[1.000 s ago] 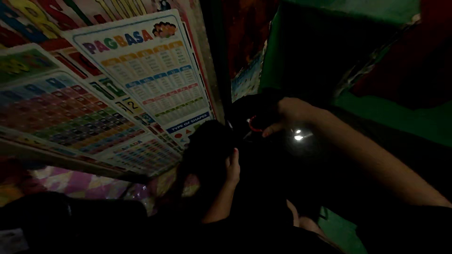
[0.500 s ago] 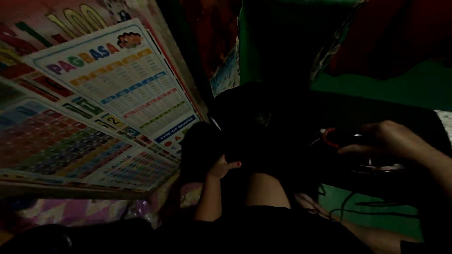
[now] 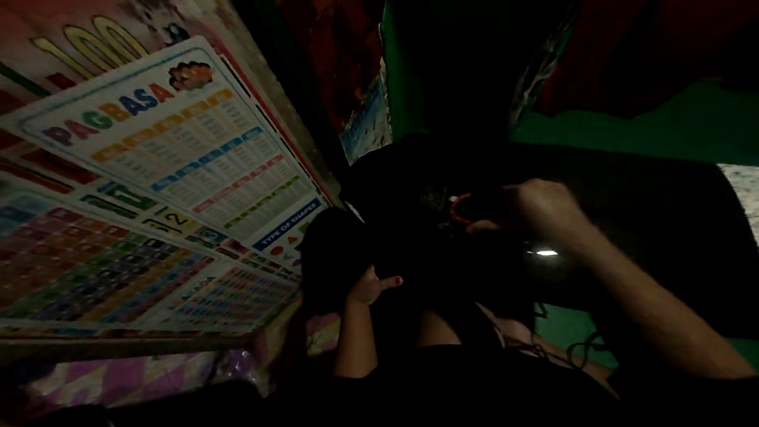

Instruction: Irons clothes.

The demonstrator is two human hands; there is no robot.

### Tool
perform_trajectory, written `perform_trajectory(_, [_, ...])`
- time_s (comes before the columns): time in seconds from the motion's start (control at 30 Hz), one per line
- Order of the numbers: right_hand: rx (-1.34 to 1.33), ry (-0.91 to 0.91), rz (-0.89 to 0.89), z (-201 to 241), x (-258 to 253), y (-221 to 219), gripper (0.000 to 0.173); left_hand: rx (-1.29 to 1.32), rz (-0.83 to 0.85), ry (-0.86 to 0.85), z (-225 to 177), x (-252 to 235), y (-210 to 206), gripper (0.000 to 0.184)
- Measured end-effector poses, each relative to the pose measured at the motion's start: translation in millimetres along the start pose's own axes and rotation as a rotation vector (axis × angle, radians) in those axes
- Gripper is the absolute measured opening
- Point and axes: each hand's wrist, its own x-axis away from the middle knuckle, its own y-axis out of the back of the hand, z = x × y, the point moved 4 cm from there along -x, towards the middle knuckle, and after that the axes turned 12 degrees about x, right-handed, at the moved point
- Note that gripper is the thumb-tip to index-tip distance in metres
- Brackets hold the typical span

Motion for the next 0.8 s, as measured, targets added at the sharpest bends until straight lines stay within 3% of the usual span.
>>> perform_trajectory(0.2, [-0.071,0.063,0.103,100.0,-64.5,4.7,0.057,-0.015,-0.030,-0.029,-1.1,0.8,2.0,0.069])
perform_trajectory(0.37, [-0.143,0.153,0.006,122.0,-121.8,-4.0,0.049,-0.076,-0.100,-0.019,-8.4,0.9,-0.8,0.069])
perform_trajectory(0.57, [-0.162,-0.044,0.048,61.3,-139.0,14.3,0.051,-0.075,-0.113,-0.014,-8.7,-1.8,-0.3,0.065])
perform_trajectory(0.63, [-0.134,-0.123,0.014,23.0,-135.2,14.6,0.046,-0.060,-0.121,-0.006,-6.6,-0.7,-0.4,0.065])
perform_trajectory(0.8, [-0.065,-0.472,-0.009,-91.1,-93.5,21.2,0.057,-0.072,-0.184,0.020,-2.7,0.2,2.7,0.072])
